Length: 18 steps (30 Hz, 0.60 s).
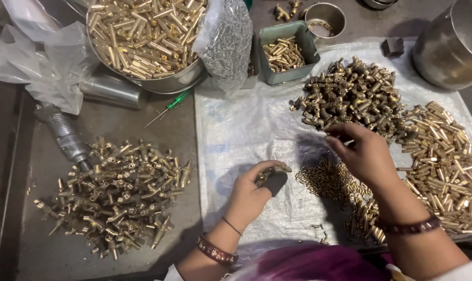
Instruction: Assembling small brass fittings by inserting metal pins into them.
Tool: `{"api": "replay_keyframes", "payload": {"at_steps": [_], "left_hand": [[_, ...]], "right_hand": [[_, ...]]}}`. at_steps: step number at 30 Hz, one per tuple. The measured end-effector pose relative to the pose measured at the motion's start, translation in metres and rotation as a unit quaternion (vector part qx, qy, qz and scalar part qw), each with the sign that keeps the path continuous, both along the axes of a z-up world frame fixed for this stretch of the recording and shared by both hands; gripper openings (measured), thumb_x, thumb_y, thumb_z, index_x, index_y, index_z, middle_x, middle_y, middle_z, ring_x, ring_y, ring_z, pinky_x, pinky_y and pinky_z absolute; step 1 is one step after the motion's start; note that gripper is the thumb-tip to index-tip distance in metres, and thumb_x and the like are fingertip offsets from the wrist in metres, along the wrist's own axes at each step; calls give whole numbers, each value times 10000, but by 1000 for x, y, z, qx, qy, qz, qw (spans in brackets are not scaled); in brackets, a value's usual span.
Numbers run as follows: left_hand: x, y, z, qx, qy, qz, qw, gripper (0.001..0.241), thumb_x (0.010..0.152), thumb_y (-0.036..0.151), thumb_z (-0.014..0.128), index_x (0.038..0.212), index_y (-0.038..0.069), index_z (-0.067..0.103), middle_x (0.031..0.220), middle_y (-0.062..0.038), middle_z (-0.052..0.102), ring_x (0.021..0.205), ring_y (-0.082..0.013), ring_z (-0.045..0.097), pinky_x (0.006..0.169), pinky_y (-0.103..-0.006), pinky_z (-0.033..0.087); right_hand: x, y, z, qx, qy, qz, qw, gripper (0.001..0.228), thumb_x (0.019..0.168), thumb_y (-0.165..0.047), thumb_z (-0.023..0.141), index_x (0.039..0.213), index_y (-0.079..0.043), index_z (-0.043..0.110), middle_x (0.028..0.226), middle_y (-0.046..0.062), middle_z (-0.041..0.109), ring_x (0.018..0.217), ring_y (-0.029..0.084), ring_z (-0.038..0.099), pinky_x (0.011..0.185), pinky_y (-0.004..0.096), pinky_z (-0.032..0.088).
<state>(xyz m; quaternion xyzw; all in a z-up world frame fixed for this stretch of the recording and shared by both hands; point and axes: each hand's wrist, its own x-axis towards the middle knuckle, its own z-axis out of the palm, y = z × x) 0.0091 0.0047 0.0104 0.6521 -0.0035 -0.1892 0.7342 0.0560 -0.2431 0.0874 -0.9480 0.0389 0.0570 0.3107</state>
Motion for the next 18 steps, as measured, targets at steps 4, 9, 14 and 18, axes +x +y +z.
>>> {"api": "replay_keyframes", "payload": {"at_steps": [4, 9, 14, 18], "left_hand": [[0, 2, -5, -2, 7, -9, 1000, 334, 890, 72, 698, 1212, 142, 752, 1081, -14, 770, 854, -109, 677, 671, -239, 553], [1, -3, -6, -4, 30, -5, 1000, 262, 882, 36, 764, 1130, 81, 688, 1059, -79, 717, 905, -149, 657, 717, -228, 564], [-4, 1, 3, 50, -6, -41, 998, 381, 801, -61, 677, 1146, 100, 673, 1096, -54, 701, 902, -129, 687, 686, -229, 590], [-6, 3, 25, 149, 27, -91, 984, 449, 822, 8, 677, 1256, 124, 684, 841, -73, 720, 633, -134, 625, 517, -261, 467]], "right_hand": [[0, -37, -53, -207, -53, 35, 976, 294, 866, -292, 739, 1118, -148, 785, 1077, 91, 716, 928, 315, 699, 832, 433, 562], [5, -24, -48, -287, -85, 76, 951, 264, 858, -272, 750, 1072, -119, 773, 1061, 93, 706, 1033, 325, 657, 881, 440, 557], [5, -4, -37, -282, -86, 96, 951, 288, 842, -251, 750, 1092, -108, 751, 1041, 118, 696, 999, 333, 666, 813, 453, 569], [-18, 27, -5, 21, -13, 74, 997, 227, 850, -147, 724, 1073, -111, 732, 1078, 75, 726, 986, 271, 711, 832, 405, 596]]}}
